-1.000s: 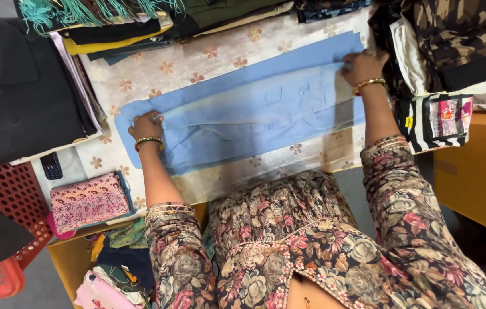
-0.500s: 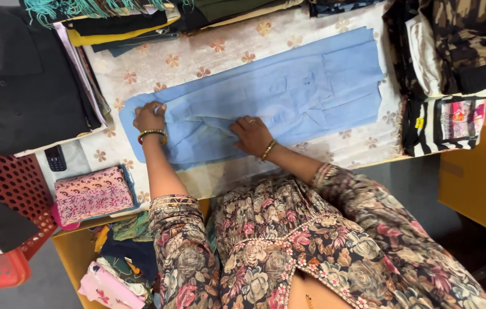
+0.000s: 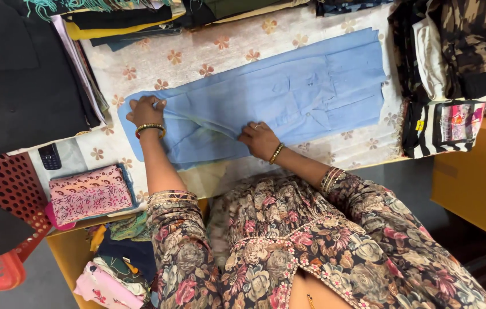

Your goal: Fold a black shirt and a blue button-down shirt on a table.

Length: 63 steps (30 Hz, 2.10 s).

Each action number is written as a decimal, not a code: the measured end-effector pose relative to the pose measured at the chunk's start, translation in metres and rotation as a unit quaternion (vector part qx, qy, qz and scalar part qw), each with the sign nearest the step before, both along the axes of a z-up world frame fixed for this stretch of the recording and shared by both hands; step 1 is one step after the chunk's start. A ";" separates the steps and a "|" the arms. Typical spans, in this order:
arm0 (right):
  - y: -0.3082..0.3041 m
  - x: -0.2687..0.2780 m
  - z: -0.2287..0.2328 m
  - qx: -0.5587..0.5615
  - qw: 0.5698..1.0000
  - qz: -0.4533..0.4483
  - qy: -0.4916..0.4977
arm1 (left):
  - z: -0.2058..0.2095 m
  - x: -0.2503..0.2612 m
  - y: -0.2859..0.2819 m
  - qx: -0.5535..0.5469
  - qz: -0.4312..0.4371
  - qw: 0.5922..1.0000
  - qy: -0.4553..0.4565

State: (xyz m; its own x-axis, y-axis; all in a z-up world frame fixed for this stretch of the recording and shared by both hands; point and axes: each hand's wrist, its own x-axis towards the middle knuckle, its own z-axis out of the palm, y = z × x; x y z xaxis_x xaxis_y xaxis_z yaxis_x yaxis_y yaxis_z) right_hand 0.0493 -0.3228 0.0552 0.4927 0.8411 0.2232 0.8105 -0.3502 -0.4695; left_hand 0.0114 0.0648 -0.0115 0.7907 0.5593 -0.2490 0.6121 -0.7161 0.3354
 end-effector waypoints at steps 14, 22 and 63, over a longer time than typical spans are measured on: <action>-0.138 0.098 -0.039 0.066 0.953 -0.293 0.033 | 0.007 -0.039 0.018 -0.208 0.023 0.972 -0.105; -0.250 0.177 -0.066 -0.004 0.832 -0.553 0.031 | 0.021 -0.018 -0.049 0.001 -0.145 0.974 -0.173; -0.123 0.134 -0.041 -0.177 0.947 -0.257 0.073 | 0.010 -0.039 -0.164 0.136 -0.003 0.991 -0.015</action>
